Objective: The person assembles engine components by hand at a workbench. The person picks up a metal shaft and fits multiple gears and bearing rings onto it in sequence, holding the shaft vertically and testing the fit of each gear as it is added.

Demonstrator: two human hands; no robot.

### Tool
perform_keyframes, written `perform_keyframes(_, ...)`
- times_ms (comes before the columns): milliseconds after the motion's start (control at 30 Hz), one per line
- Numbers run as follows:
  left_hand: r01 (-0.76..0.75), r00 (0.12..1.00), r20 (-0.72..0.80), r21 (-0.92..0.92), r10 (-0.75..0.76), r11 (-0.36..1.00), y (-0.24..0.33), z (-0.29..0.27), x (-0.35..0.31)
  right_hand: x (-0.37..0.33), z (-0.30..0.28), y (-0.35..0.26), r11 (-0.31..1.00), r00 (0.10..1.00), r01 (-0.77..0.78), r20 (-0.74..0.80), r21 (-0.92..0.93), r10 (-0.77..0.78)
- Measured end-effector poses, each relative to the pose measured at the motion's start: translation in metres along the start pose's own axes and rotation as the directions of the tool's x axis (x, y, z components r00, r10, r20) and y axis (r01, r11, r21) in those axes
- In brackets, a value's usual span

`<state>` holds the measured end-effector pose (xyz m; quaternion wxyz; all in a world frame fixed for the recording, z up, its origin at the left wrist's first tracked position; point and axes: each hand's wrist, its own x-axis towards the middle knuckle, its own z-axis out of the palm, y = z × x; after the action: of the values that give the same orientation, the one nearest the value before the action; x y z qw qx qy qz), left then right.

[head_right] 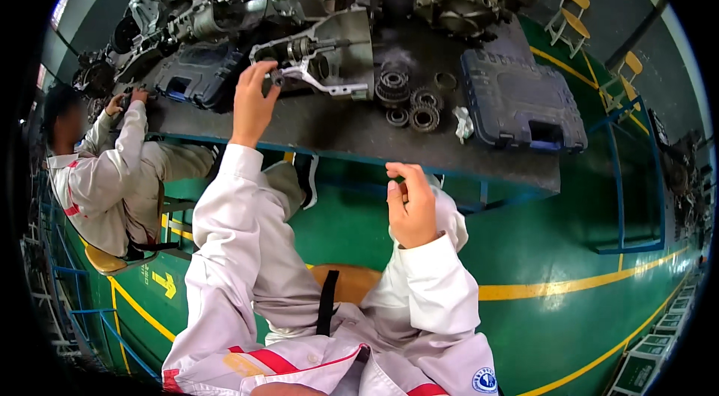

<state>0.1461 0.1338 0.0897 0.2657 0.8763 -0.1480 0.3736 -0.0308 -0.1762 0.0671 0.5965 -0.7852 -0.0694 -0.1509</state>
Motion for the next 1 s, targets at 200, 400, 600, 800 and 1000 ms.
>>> perform_keyframes(200,-0.019,0.999,-0.04,0.119,0.024,0.993,-0.016,0.003,-0.005,0.015,-0.009,0.008,0.998,0.998,-0.058,0.035,0.01,0.058)
perform_keyframes(400,0.282,0.898,-0.288,-0.202,-0.332,0.938,-0.028,0.006,0.017,0.009,-0.022,0.011,0.997,0.996,-0.077,0.043,-0.016,0.078)
perform_keyframes(600,0.308,0.725,-0.214,-0.748,-0.654,0.587,-0.078,-0.04,0.039,0.003,-0.021,0.012,0.985,0.993,0.05,0.112,-0.167,-0.032)
perform_keyframes(800,0.118,0.636,-0.024,-0.985,-0.772,0.127,-0.071,-0.123,-0.006,-0.005,-0.009,-0.001,0.97,0.978,0.045,0.208,-0.239,0.006)
perform_keyframes(1000,0.018,0.587,0.328,-0.919,-0.74,-0.393,-0.06,-0.101,-0.076,0.013,0.014,-0.022,0.994,0.948,0.109,0.302,-0.021,-0.098)
